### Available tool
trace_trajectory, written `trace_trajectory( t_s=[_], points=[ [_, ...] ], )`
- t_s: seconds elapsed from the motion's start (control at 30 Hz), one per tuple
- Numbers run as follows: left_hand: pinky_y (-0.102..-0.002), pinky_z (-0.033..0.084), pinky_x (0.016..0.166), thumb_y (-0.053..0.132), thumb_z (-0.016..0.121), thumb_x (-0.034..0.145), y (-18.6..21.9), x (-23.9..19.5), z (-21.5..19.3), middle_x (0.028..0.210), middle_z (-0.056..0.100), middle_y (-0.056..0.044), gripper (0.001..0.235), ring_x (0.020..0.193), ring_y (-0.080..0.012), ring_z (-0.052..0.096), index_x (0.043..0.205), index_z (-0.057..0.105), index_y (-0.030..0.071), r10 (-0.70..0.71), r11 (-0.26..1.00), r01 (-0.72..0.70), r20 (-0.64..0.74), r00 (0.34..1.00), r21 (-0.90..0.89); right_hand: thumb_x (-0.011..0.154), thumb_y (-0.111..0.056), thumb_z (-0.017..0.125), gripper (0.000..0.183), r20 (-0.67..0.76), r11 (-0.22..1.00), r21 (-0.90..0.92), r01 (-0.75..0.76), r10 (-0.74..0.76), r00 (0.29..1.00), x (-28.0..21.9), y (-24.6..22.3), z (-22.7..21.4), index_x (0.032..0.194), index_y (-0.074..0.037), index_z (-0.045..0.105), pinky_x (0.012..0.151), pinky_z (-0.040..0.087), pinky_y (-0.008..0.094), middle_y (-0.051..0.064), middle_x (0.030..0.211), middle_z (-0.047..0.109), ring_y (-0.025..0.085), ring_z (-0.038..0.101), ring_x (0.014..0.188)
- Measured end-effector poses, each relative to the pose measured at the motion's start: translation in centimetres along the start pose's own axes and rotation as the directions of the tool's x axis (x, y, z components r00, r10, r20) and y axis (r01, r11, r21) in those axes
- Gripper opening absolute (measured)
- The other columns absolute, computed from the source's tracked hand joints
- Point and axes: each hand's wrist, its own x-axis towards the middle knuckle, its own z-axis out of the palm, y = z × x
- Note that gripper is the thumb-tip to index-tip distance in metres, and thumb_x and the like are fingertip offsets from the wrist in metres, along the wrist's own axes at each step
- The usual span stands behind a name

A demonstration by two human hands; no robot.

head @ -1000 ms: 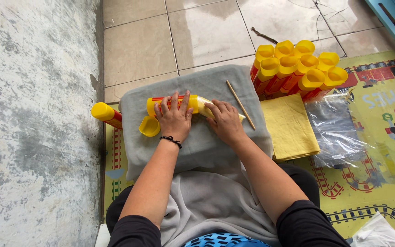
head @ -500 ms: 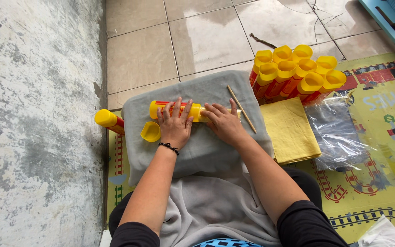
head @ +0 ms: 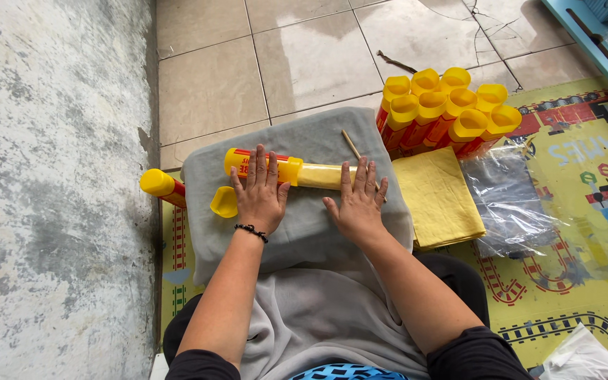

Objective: The person sits on the floor and rolls a yellow paper sheet around a cylindrical container to form a tube, then places it aside. They then pick up a yellow cloth, fold it, and use a wooden stick to press and crease the folds on a gray cushion.

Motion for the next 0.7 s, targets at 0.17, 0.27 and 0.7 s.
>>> trace_trajectory(
  t_s=[0.17, 0.27, 0.7],
  points=[
    [-0.066, -0.005, 0.12, 0.053, 0.016, 0.108, -0.1, -0.3, 0.2, 0.172, -0.005, -0.01, 0.067, 0.159, -0.0258, -0.005, 0.165, 0.002, 0.021, -0.023, 1.0, 0.023, 0.036, 0.999, -0.001, 0.1, -0.06, 0.046, 0.088, 0.057, 0.999, 0.041, -0.026, 0.024, 0.998, -0.1, -0.7, 0.3, 0.166, -0.016, 0.01, 0.115, -0.008, 0.072, 0.031, 0.167, -0.002, 0.046, -0.01, 0.156],
    [-0.066, -0.004, 0.121, 0.053, 0.015, 0.107, 0.2, -0.4, 0.4, 0.172, -0.006, -0.009, 0.068, 0.159, -0.0243, -0.005, 0.165, -0.001, 0.021, -0.034, 0.999, 0.034, 0.066, 0.997, -0.006, 0.099, -0.06, 0.048, 0.089, 0.05, 0.998, 0.052, -0.022, 0.019, 0.999, -0.2, -0.9, 0.8, 0.166, -0.018, 0.009, 0.115, -0.008, 0.072, 0.032, 0.167, -0.004, 0.048, -0.01, 0.155],
    [-0.066, -0.001, 0.121, 0.05, 0.017, 0.108, 0.9, -0.2, 0.6, 0.172, -0.003, -0.01, 0.067, 0.159, -0.0255, -0.003, 0.165, 0.0, 0.019, -0.057, 0.998, 0.059, 0.055, 0.997, -0.029, 0.098, -0.057, 0.052, 0.088, 0.043, 0.999, 0.044, 0.024, -0.026, 0.999, -0.2, -2.7, 1.0, 0.166, -0.019, 0.011, 0.116, -0.005, 0.07, 0.034, 0.166, 0.001, 0.051, -0.004, 0.154]
  ],
)
